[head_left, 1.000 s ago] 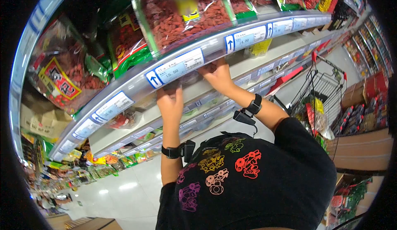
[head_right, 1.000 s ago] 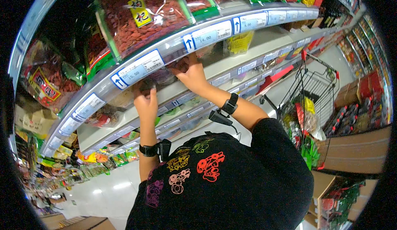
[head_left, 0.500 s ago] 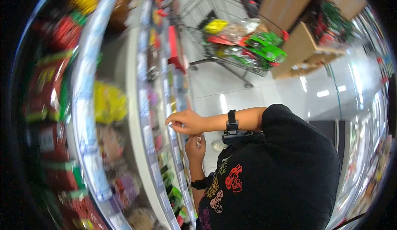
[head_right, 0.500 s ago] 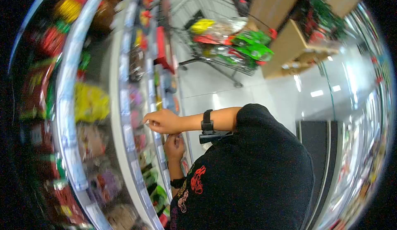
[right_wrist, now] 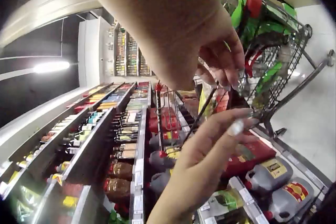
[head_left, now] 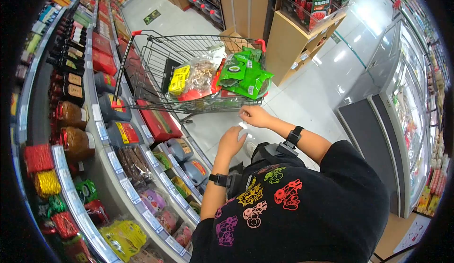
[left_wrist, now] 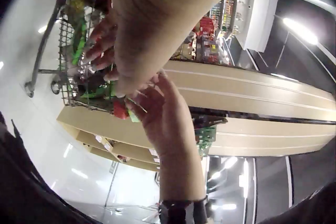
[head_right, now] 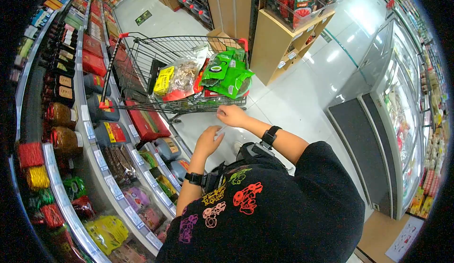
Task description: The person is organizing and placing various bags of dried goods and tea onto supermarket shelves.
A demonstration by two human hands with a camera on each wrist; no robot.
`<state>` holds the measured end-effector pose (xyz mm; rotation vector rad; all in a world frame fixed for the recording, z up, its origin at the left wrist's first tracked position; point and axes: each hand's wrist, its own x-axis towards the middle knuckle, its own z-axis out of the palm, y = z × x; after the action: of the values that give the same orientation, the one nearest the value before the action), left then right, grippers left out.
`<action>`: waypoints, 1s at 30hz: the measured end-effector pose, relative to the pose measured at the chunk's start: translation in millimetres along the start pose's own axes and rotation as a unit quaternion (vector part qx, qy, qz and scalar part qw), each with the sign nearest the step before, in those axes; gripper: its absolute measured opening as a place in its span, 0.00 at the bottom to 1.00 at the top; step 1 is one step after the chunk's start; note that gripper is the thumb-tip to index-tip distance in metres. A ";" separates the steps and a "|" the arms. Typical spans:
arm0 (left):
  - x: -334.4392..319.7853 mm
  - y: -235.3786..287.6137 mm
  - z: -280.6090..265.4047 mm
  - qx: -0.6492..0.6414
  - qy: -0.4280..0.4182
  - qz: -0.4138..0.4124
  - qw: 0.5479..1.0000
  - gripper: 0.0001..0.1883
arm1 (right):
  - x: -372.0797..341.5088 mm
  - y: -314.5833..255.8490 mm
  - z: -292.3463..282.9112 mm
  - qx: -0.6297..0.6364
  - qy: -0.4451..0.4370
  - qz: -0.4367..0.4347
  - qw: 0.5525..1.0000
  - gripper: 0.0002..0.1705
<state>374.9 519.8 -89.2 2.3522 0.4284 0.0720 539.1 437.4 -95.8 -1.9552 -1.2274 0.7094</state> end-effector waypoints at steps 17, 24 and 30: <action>181.8 -155.7 -111.9 0.062 0.196 -0.081 0.975 0.22 | 210.8 45.6 21.2 0.359 -0.075 0.279 0.887 0.24; 242.5 -245.1 -138.0 0.031 -0.007 -0.201 0.979 0.31 | 283.3 43.6 52.8 0.384 -0.039 0.435 0.814 0.34; 272.7 -254.0 -148.6 0.038 -0.120 -0.256 0.958 0.34 | 298.5 31.5 67.6 0.452 0.079 0.475 0.751 0.27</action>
<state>534.0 878.5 -172.5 2.2140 0.9134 -0.4749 623.4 719.6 -184.6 -1.5718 0.3718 1.2725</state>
